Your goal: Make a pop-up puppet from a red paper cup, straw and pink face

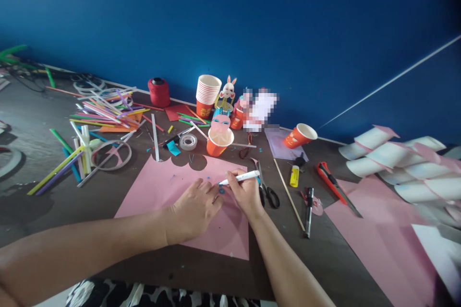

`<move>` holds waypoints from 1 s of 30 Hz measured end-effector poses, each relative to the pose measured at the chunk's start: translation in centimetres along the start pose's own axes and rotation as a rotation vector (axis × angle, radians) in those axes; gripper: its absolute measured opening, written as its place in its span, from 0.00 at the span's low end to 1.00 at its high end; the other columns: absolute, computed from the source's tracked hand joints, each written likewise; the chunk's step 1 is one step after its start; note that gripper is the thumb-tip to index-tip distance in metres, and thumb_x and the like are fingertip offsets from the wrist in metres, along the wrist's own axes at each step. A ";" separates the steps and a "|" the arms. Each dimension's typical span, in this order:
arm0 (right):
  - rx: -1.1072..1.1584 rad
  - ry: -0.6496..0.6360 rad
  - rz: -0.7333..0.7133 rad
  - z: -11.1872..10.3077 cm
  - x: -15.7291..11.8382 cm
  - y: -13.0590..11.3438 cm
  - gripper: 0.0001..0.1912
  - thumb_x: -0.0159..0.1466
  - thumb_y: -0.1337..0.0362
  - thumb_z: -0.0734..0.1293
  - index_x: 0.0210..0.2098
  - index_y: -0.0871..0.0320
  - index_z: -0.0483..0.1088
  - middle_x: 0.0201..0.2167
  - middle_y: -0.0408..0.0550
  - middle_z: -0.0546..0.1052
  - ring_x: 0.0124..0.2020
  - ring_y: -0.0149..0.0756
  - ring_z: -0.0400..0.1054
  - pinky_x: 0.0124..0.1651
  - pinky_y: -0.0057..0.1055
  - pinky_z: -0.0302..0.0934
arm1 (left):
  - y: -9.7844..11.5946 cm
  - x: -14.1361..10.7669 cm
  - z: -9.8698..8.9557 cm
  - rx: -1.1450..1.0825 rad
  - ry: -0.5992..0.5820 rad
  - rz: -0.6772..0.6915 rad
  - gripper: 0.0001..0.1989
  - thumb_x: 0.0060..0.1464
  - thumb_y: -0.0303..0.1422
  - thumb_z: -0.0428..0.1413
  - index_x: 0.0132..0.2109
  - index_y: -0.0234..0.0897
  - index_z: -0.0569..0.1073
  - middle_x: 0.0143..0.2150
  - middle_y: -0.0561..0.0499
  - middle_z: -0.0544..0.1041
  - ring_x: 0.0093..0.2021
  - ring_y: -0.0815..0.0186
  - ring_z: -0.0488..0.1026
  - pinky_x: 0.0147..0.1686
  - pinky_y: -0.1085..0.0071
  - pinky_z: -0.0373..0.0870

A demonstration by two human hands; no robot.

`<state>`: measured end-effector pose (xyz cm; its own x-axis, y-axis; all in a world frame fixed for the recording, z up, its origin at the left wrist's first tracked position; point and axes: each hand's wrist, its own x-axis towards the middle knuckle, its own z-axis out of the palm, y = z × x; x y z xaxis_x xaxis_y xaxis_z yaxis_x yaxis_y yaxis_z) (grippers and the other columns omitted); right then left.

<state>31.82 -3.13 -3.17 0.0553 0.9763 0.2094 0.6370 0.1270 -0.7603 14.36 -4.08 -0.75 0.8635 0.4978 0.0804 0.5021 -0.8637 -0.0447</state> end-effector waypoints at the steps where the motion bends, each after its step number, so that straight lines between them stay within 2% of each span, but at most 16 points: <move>1: 0.001 -0.003 0.000 0.0 0.0 0.0 0.13 0.60 0.58 0.60 0.24 0.58 0.66 0.18 0.44 0.71 0.20 0.32 0.66 0.24 0.24 0.56 | 0.0 0.0 0.0 -0.002 0.000 0.000 0.13 0.51 0.29 0.46 0.44 0.34 0.67 0.49 0.42 0.68 0.42 0.58 0.64 0.42 0.60 0.56; 30: -0.031 0.020 -0.007 -0.2 0.1 0.0 0.15 0.60 0.57 0.58 0.21 0.58 0.65 0.17 0.44 0.70 0.20 0.32 0.65 0.24 0.24 0.56 | 0.0 0.1 -0.1 -0.001 -0.010 0.008 0.13 0.51 0.28 0.45 0.45 0.35 0.67 0.49 0.43 0.68 0.42 0.59 0.64 0.41 0.61 0.56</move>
<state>31.94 -3.07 -3.04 0.0663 0.9716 0.2273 0.6606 0.1280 -0.7398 14.42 -4.03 -0.60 0.8679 0.4916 0.0705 0.4951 -0.8677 -0.0444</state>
